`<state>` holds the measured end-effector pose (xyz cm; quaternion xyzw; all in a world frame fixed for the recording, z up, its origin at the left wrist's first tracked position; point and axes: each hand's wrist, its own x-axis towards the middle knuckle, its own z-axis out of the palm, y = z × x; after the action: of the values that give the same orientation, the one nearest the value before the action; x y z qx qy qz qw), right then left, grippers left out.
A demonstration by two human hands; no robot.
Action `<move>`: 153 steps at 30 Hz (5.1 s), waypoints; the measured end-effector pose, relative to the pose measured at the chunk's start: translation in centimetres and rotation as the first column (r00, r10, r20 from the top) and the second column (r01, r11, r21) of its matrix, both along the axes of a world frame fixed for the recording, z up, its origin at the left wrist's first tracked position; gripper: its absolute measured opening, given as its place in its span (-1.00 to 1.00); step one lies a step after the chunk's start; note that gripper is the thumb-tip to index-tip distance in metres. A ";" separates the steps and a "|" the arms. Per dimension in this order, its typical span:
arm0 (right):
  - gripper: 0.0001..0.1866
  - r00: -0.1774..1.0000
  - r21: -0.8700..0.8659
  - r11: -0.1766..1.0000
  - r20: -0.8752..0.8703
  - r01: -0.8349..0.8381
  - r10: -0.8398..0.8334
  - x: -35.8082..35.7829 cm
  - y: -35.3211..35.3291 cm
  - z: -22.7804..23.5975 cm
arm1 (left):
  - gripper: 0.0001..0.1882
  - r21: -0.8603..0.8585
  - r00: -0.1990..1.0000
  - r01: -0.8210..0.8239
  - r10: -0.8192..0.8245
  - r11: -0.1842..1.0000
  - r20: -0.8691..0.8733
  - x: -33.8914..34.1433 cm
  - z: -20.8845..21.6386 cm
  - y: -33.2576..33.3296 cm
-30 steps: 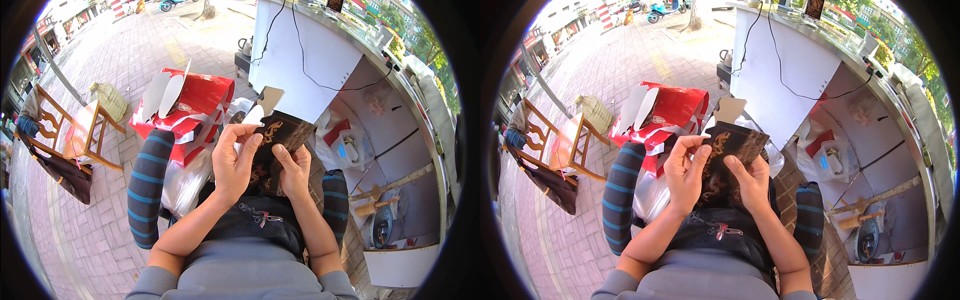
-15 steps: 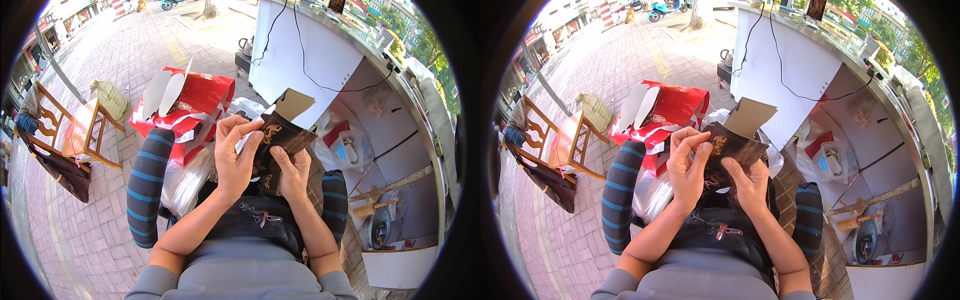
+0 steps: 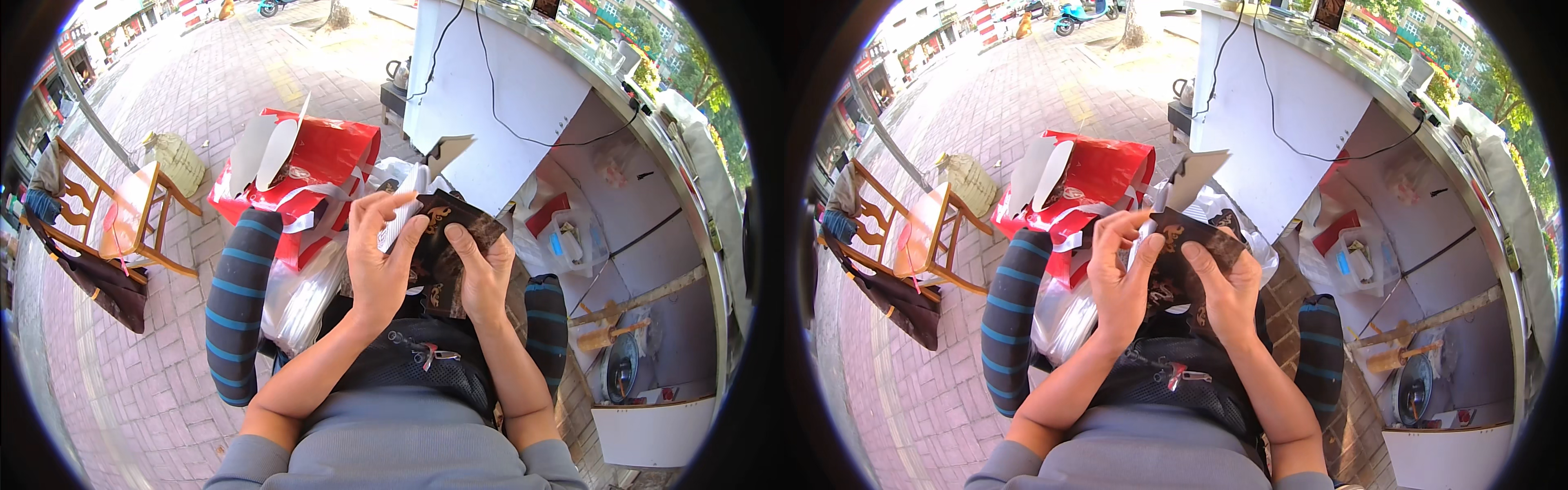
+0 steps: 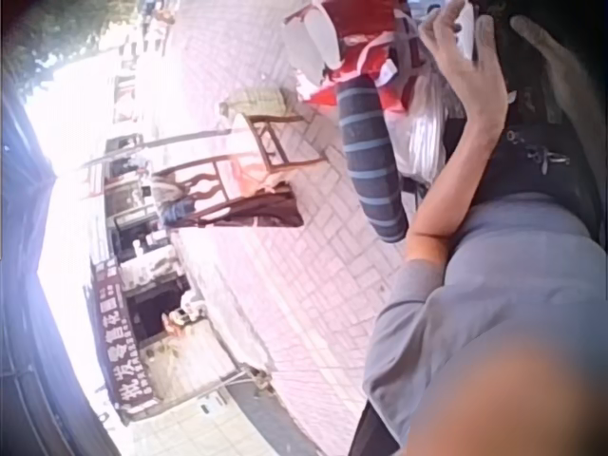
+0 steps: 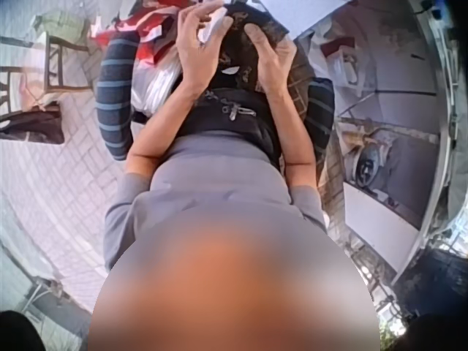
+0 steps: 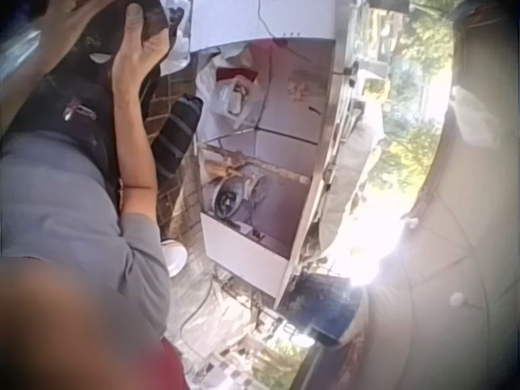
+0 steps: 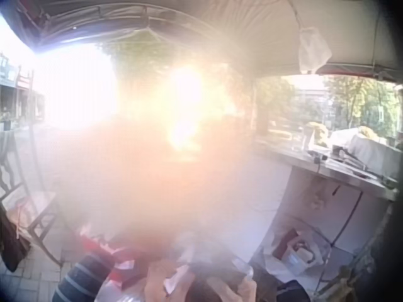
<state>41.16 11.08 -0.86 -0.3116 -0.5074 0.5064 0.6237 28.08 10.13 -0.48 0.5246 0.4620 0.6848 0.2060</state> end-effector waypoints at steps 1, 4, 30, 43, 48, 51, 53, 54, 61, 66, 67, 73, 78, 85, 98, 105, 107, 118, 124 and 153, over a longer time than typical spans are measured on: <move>-0.89 1.000 -0.001 1.000 0.013 0.027 -0.027 -0.2 -0.1 0.1 | -0.83 0.046 0.999 -0.041 0.042 0.998 -0.023 0.0 0.2 0.1; -0.89 1.000 0.022 0.999 0.018 0.024 -0.025 -0.6 -0.2 0.2 | -0.80 0.139 0.983 -0.098 0.118 0.985 -0.144 -0.2 0.8 0.4; -0.77 0.931 0.073 0.988 0.352 -0.133 0.099 1.1 -0.5 3.2 | -0.58 0.150 0.640 0.166 0.009 0.975 -0.768 -4.8 5.1 0.6; -0.81 0.956 0.091 0.992 0.286 -0.092 0.062 1.8 -2.1 2.2 | -0.75 0.141 0.512 0.248 -0.006 0.959 -0.859 -4.6 5.0 -0.6; -0.71 0.974 0.198 0.979 0.211 0.044 -0.086 1.5 -2.2 3.1 | -0.80 0.171 0.545 0.265 -0.001 0.949 -0.839 -4.5 5.1 -1.2; -0.74 0.744 0.515 0.852 0.606 -0.096 -0.283 2.9 -2.1 4.4 | -0.79 0.197 0.536 0.282 0.016 0.939 -0.844 -4.0 5.3 -1.4; -0.82 0.666 0.539 0.839 0.653 -0.075 -0.360 3.4 -2.5 4.9 | -0.79 0.180 0.511 0.296 0.004 0.938 -0.860 -4.0 5.4 -1.5; -0.82 0.650 0.555 0.828 0.658 -0.080 -0.379 3.5 -2.7 5.1 | -0.79 0.173 0.509 0.304 -0.006 0.937 -0.860 -4.0 5.4 -1.6; -0.81 0.688 0.543 0.827 0.655 -0.141 -0.313 4.4 -2.2 5.2 | -0.59 0.147 0.461 0.282 0.000 0.948 -0.887 -5.0 5.9 -2.3; -0.82 0.698 0.400 0.888 0.703 -0.226 -0.139 7.4 -0.1 6.3 | -0.01 -0.053 0.844 0.408 -0.399 0.911 -0.359 -8.5 6.5 2.6; -0.82 0.705 0.377 0.892 0.703 -0.249 -0.100 7.9 0.3 6.4 | -0.01 -0.179 0.822 0.521 -0.547 0.835 -0.159 -9.0 6.1 3.5; -0.89 0.798 0.148 0.971 0.600 -0.185 0.061 11.0 2.6 5.9 | -0.53 -0.106 0.536 0.844 -0.839 0.526 0.095 -9.5 2.6 3.1; -0.91 0.808 0.024 0.984 0.574 -0.175 0.129 11.9 4.0 6.0 | -0.77 -0.177 0.698 0.712 -0.712 0.679 0.075 -7.9 1.7 0.7; -0.80 0.507 0.786 0.617 0.517 0.037 -0.689 4.6 0.1 7.3 | -0.83 -0.192 0.941 0.323 -0.293 0.927 0.170 -4.5 1.0 -2.6; -0.56 0.514 0.692 0.637 0.704 -0.340 -0.490 0.9 -3.6 5.0 | -0.76 -0.183 0.912 0.395 -0.360 0.900 0.199 -4.3 1.2 -5.6; -0.59 0.482 0.610 0.702 0.770 -0.367 -0.418 1.2 -3.8 5.6 | -0.86 -0.199 0.937 0.347 -0.333 0.916 0.102 -3.9 1.2 -6.0; -0.61 0.465 0.573 0.722 0.798 -0.389 -0.383 1.3 -3.9 5.6 | -0.85 -0.208 0.935 0.355 -0.342 0.912 0.093 -3.9 1.3 -6.0; -0.86 0.478 0.580 0.668 0.801 -0.466 -0.361 1.4 -2.0 6.4 | -0.79 -0.008 0.716 0.293 -0.226 0.956 -0.660 -6.7 3.6 -4.2; -0.80 0.311 0.529 0.675 0.849 -0.514 -0.428 1.8 -2.0 7.6 | -0.79 0.125 0.655 0.210 -0.045 0.970 -0.754 -7.1 3.0 -3.8; -0.91 -0.125 -0.123 0.304 0.992 -0.945 0.016 -10.0 -7.7 -6.4 | -0.86 -0.022 0.833 0.022 -0.030 1.000 -0.552 -9.6 2.9 3.0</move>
<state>31.20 3.42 -7.23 -0.0056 -0.9829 0.1675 -0.0762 18.46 13.16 2.37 0.7046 0.4995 0.4981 0.0771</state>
